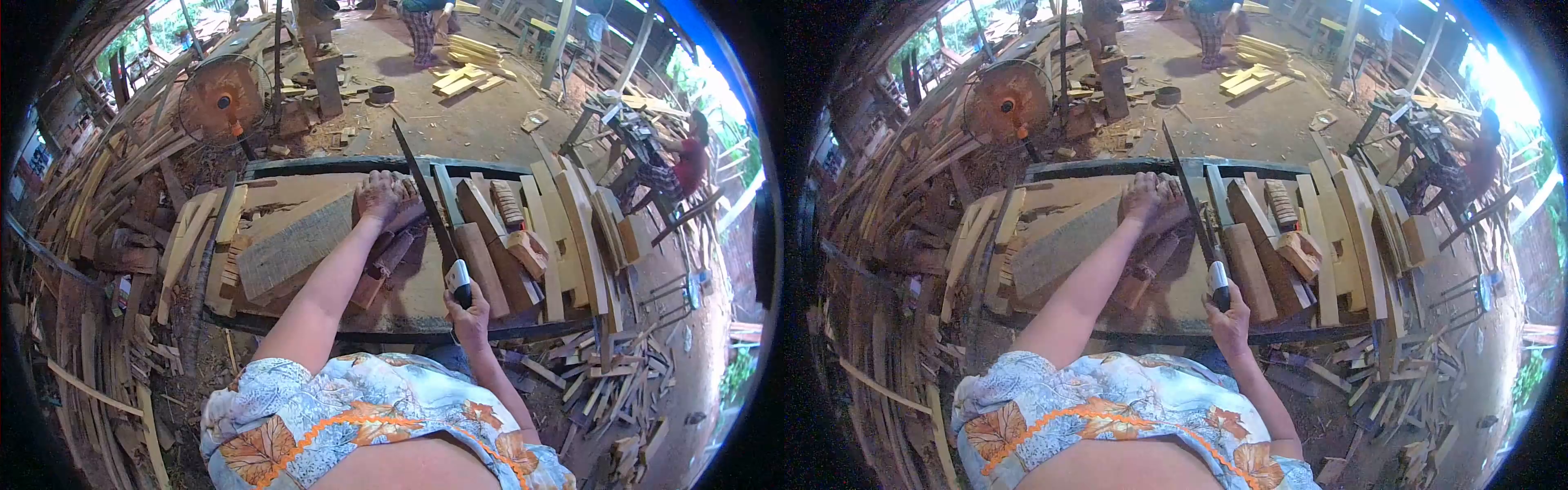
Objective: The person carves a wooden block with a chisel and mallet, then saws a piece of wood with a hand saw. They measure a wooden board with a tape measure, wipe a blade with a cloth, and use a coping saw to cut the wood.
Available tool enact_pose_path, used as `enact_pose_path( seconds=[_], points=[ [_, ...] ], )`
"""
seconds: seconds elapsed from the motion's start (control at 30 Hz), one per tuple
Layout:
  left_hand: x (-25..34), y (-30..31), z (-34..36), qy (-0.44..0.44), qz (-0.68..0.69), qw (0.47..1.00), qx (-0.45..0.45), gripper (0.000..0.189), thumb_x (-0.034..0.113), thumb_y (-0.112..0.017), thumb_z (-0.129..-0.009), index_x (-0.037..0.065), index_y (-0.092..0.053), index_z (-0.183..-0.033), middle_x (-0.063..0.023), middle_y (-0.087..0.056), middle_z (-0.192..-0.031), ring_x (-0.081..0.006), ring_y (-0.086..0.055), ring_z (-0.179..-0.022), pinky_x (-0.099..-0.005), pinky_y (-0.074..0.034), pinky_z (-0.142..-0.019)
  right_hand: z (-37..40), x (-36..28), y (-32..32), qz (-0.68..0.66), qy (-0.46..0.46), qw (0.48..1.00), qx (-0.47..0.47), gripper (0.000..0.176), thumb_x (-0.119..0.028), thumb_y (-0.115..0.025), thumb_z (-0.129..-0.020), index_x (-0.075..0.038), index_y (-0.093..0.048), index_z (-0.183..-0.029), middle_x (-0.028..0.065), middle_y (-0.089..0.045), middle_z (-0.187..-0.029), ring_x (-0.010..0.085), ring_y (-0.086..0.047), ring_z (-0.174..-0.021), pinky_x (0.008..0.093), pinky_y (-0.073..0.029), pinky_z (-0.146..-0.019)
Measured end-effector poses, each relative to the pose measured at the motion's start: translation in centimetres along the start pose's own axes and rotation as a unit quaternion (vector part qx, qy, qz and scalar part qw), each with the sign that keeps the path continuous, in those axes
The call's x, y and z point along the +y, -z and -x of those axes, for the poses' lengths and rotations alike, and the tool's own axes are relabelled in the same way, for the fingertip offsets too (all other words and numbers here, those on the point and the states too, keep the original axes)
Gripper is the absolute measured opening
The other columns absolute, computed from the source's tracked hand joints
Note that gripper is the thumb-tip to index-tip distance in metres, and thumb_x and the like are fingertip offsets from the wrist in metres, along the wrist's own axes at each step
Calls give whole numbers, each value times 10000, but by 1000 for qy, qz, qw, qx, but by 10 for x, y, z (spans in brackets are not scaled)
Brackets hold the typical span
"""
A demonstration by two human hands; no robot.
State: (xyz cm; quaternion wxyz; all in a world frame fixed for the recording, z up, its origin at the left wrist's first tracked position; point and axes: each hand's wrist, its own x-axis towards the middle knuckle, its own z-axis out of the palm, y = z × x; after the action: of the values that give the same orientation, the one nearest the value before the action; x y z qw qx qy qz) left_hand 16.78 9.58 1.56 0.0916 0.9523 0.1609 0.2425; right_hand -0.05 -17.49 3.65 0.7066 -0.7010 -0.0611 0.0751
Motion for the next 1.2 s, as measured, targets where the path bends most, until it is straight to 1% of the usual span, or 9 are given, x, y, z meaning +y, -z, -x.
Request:
enact_pose_path(
  seconds=[0.1,0.13,0.47,0.57,0.83,1.03,1.1,1.17,1.2],
  points=[
    [2,6,0,16,0,1000,-25,341,420,-480,-869,129,-549,-1032,-102,-541,-1035,-292,-543,-1011,-453,-401,-874,-6,13,-2,12,12,1000,3,417,-90,-670,-833,-55,-520,-1221,-29,-527,-789,42,-450,-596,209,-383,-512],
    [1,-2,2,6,11,999,40,296,372,-538,-811,127,-556,-976,-98,-546,-993,-293,-560,-960,-460,-407,-825,-7,16,-1,17,22,1000,3,417,-91,-670,-835,-55,-520,-1223,-28,-525,-785,44,-450,-598,211,-386,-512],
    [-3,-3,-1,-9,17,1000,22,297,369,-530,-811,132,-568,-986,-97,-554,-993,-285,-568,-958,-451,-419,-819,1,1,1,25,-17,1000,-6,413,-114,-672,-841,-53,-522,-1220,-25,-536,-820,47,-462,-666,208,-394,-578],
    [-4,-1,0,-17,29,999,37,301,370,-532,-811,133,-565,-993,-97,-551,-996,-287,-568,-954,-465,-412,-822,-1,14,4,64,34,997,1,405,-105,-671,-836,-51,-525,-1210,-10,-544,-815,74,-474,-701,234,-416,-618],
    [1,5,0,21,59,998,-16,304,388,-519,-837,162,-548,-1039,-98,-525,-1068,-283,-569,-995,-526,-375,-925,28,-4,17,119,-20,993,-10,404,-80,-663,-829,-46,-511,-1203,44,-592,-890,105,-519,-812,241,-439,-743],
    [0,5,-2,-4,46,999,-8,342,411,-540,-838,147,-540,-1055,-112,-529,-1039,-307,-559,-997,-469,-424,-848,63,-5,29,117,-6,993,-7,448,-58,-664,-827,-52,-477,-1234,92,-625,-908,114,-549,-847,269,-453,-762],
    [-2,4,-2,-10,66,998,-18,340,400,-543,-835,137,-541,-1052,-114,-526,-1037,-317,-561,-984,-473,-428,-841,57,-7,27,116,-16,993,-2,448,-71,-661,-827,-54,-476,-1235,126,-631,-925,133,-571,-854,282,-459,-762],
    [-2,5,-2,1,69,997,-30,294,381,-511,-843,154,-552,-1026,-84,-538,-1049,-279,-573,-977,-523,-398,-886,43,-21,21,207,19,978,-5,451,-98,-658,-824,-63,-476,-1235,160,-632,-915,172,-600,-840,311,-469,-750],
    [-2,6,-2,-10,67,997,-25,304,382,-510,-841,141,-560,-1019,-87,-539,-1045,-283,-569,-979,-500,-407,-880,32,-14,19,183,17,983,-5,443,-131,-657,-821,-76,-481,-1223,188,-623,-873,240,-627,-801,346,-475,-725]
  ],
)
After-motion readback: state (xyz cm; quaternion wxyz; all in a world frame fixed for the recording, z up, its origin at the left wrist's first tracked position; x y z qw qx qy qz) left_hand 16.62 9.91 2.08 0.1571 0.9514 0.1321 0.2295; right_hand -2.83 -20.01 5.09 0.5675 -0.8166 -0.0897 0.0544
